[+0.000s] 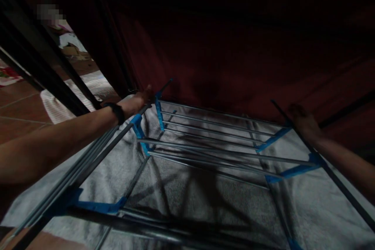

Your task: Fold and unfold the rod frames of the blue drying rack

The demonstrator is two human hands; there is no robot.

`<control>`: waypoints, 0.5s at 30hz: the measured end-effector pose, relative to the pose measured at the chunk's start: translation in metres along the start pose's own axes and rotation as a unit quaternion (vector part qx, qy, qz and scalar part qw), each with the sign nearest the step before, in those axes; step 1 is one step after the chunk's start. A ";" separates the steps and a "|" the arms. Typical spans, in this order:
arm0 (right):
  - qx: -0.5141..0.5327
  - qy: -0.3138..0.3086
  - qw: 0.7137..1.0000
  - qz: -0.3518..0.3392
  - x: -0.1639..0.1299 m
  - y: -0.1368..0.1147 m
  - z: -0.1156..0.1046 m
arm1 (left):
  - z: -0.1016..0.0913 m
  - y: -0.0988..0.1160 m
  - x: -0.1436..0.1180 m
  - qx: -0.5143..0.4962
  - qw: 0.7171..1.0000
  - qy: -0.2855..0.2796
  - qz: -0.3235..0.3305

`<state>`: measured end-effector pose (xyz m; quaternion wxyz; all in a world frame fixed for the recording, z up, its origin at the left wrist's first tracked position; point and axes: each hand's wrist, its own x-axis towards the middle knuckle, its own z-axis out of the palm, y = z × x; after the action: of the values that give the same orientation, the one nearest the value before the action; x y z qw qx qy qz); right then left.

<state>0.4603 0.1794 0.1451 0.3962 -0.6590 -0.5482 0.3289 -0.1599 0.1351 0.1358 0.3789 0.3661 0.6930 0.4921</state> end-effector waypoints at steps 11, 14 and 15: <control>-0.262 -0.249 0.832 -0.420 -0.170 -0.036 0.120 | -0.081 -0.063 -0.084 0.114 0.983 -0.146 0.000; -0.313 -0.277 0.804 -0.423 -0.183 -0.042 0.151 | -0.082 -0.070 -0.102 0.150 0.971 -0.178 0.050; -0.328 -0.285 0.794 -0.425 -0.186 -0.046 0.163 | -0.081 -0.070 -0.109 0.152 0.967 -0.190 0.071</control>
<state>0.2642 0.0271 0.1089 0.0817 -0.3267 -0.9362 0.1006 -0.1926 -0.0112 0.1054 0.4076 0.5547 0.6469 0.3281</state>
